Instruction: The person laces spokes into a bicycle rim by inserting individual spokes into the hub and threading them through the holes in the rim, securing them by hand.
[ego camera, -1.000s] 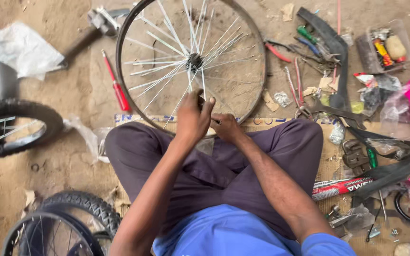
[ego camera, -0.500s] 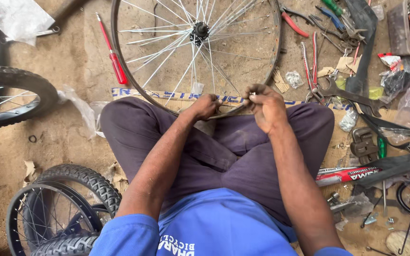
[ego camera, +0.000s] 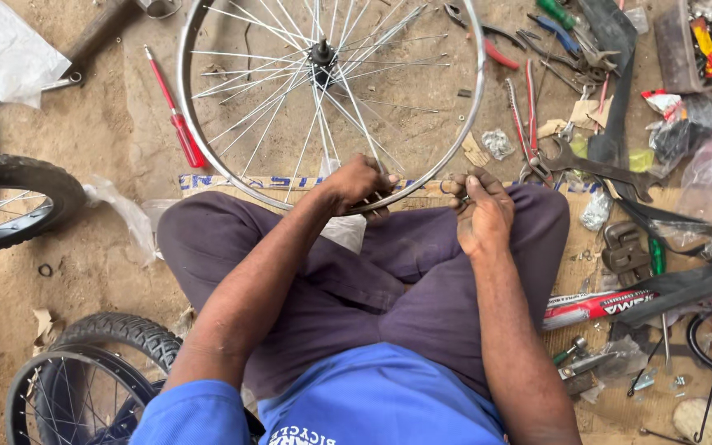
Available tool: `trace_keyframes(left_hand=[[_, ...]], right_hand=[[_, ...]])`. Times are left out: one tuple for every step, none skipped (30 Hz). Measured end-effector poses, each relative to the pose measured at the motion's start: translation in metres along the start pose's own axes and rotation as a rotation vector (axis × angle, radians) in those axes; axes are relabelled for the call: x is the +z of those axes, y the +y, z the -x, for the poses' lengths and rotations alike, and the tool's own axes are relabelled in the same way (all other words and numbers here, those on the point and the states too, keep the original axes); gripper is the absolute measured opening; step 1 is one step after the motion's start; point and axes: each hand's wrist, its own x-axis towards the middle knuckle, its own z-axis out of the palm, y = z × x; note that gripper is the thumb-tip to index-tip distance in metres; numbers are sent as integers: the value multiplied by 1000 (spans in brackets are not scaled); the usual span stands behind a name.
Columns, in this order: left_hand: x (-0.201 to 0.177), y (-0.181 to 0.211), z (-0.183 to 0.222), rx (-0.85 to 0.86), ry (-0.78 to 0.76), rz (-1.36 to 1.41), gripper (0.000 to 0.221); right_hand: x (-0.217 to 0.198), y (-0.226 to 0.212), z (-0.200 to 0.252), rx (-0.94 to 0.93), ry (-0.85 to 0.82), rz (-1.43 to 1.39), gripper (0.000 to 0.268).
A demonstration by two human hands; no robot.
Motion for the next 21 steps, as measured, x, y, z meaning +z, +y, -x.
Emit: trace_keyframes(left_hand=[[-3,8,4,-2,0,4,25],[-6,15,8,4,-57,33,26],[-7,20,10,5,-120,61,28],[-8,25,11,-1,-125,65,28],[-9,28,11,4,-148,96,28],[-10,31,9,9,-170,128,29],[-9,31,7,6,-179,141,29],[-7,28,4,3,-152,112,30],[-6,26,-1,-1,-125,84,30],[-5,25,-9,-6,-133,99,30],[-3,20,-16,-15,-122,139,29],[-2,15,-23,-24,-111,179,29],[-1,10,-30,-34,-113,195,29],[0,5,-37,-11,-72,162,27],[1,2,-44,14,-33,125,25],[3,-1,-49,5,-37,137,25],[6,-3,-54,78,35,7,26],[7,-6,-57,148,108,-123,28],[7,-7,-59,139,105,-110,28],[7,-8,-61,161,143,-168,28],[7,-9,-61,181,181,-226,30]], right_hand=[[4,-2,2,11,16,47,16],[9,-2,4,22,32,94,16],[13,-1,8,25,40,97,16],[16,1,11,20,35,81,14],[18,3,14,12,30,66,12],[22,10,19,13,38,72,12],[26,17,26,-58,29,147,12],[31,25,31,-128,19,224,13],[35,29,35,-123,25,239,13],[38,33,38,-120,57,255,14],[41,36,41,-110,87,274,15],[42,37,39,-97,92,290,15],[44,39,36,-103,84,292,15],[45,40,33,-110,75,293,14],[46,42,30,-101,82,304,14],[46,45,27,-142,90,334,17],[46,47,24,-179,95,365,20],[47,49,21,-168,98,377,20],[47,52,18,-183,132,385,20],[47,55,15,-199,165,394,20],[47,57,14,-188,169,405,20]])
